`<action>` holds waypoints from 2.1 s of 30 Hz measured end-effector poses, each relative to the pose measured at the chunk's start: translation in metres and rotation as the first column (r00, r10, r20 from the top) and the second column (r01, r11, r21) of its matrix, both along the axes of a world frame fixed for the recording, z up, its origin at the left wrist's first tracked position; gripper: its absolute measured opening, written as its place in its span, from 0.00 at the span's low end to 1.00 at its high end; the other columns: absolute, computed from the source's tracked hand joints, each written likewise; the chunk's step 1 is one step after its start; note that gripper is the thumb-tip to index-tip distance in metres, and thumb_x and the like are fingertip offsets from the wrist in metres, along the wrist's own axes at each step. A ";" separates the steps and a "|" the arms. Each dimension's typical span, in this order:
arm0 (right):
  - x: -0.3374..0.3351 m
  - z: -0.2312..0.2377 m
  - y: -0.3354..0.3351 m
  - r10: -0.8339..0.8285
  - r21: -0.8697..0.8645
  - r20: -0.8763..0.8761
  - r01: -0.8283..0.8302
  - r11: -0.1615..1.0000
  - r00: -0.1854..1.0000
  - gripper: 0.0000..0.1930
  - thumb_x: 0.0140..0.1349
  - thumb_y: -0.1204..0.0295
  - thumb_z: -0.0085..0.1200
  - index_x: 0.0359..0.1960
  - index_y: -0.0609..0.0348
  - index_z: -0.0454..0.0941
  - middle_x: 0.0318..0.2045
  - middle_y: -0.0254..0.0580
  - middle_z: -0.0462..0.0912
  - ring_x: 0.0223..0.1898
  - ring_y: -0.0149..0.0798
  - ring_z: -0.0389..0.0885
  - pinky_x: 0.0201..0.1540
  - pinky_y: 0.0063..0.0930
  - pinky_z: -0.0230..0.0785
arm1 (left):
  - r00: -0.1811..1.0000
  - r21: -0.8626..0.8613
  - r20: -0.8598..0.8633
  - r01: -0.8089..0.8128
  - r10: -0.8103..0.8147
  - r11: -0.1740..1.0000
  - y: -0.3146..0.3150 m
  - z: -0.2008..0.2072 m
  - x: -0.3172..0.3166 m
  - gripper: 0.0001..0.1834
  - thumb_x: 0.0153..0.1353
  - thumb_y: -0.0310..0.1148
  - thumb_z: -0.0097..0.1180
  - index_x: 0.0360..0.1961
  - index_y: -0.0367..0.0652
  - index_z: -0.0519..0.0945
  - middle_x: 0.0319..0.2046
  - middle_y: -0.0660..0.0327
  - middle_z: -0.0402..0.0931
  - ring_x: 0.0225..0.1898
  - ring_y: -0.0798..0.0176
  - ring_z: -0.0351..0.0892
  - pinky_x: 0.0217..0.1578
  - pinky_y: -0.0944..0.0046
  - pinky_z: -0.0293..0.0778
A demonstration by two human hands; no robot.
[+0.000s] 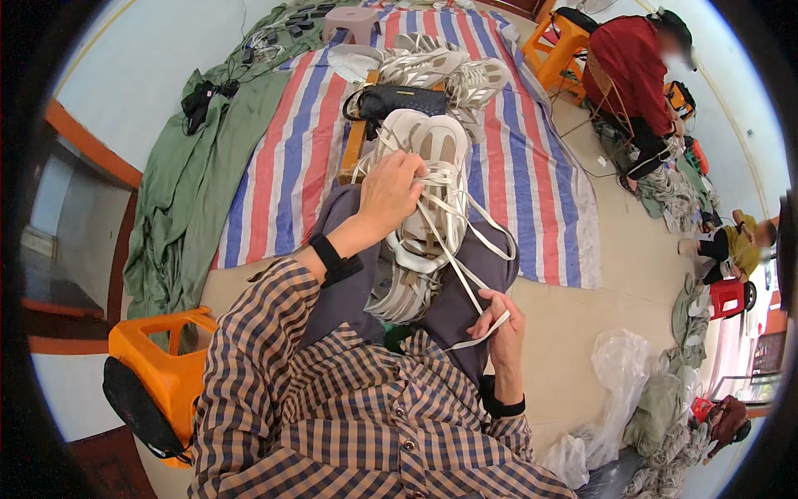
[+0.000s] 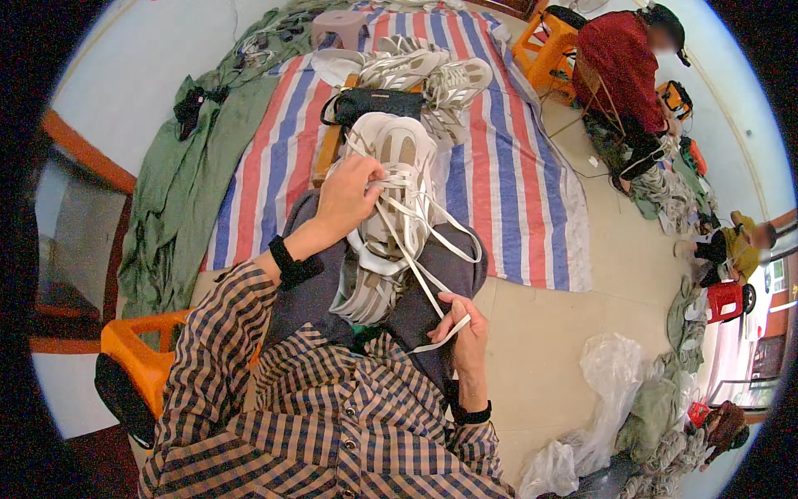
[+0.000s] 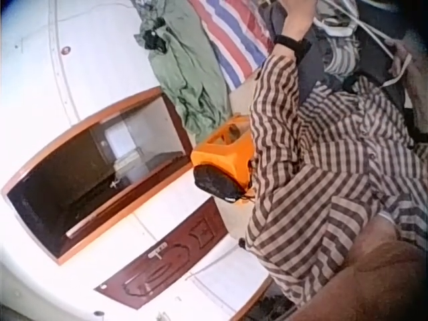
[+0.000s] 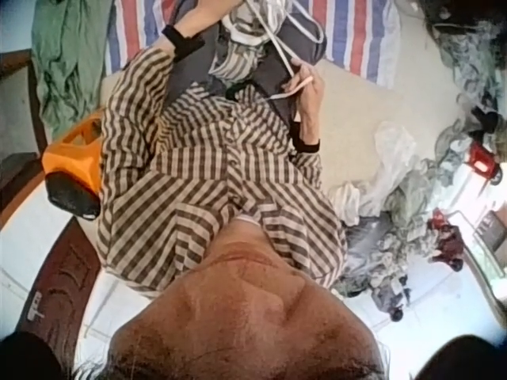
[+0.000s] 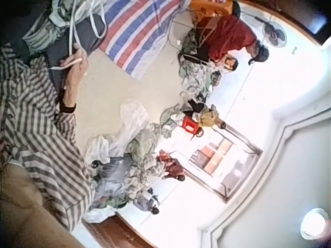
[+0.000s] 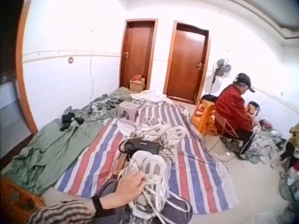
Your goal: Thread laces through the eyelets of a shoe.
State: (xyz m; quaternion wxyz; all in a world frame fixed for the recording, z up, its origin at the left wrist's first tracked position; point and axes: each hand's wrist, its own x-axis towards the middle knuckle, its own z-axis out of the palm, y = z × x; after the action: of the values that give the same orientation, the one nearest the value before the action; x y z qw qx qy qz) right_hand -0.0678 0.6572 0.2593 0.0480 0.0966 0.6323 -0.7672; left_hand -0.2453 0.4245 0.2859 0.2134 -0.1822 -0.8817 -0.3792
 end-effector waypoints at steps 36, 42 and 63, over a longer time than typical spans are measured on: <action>0.143 -0.058 0.211 -0.547 0.241 0.296 0.493 0.836 0.783 0.15 0.66 0.67 0.44 0.48 0.65 0.73 0.15 0.30 0.69 0.14 0.28 0.68 0.22 0.27 0.69 | 0.813 0.542 0.393 0.173 -0.430 0.822 -0.029 -0.017 -0.020 0.07 0.53 0.29 0.60 0.33 0.38 0.78 0.31 0.62 0.78 0.35 0.68 0.77 0.40 0.67 0.73; 0.116 -0.057 0.186 -0.051 0.661 0.269 -0.145 0.736 0.962 0.20 0.60 0.75 0.45 0.56 0.65 0.71 0.41 0.49 0.81 0.33 0.37 0.84 0.38 0.30 0.77 | 0.824 0.643 0.410 0.042 -0.390 0.765 -0.015 -0.011 0.016 0.06 0.55 0.25 0.55 0.34 0.36 0.77 0.26 0.62 0.78 0.26 0.71 0.77 0.30 0.70 0.72; -0.101 0.038 -0.009 0.271 0.659 -0.082 -0.151 0.736 0.959 0.08 0.62 0.74 0.53 0.39 0.65 0.80 0.26 0.37 0.82 0.26 0.28 0.81 0.30 0.21 0.71 | 0.264 0.799 0.583 -0.361 -0.769 0.482 0.020 -0.026 0.066 0.18 0.64 0.32 0.53 0.54 0.40 0.71 0.35 0.65 0.78 0.32 0.73 0.78 0.32 0.74 0.74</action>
State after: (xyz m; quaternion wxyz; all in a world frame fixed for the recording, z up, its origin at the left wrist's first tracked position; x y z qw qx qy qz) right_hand -0.1684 0.6487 0.2976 0.0436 -0.0321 0.8662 -0.4967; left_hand -0.1788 0.4441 0.2603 -0.3541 0.0673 -0.4691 -0.8062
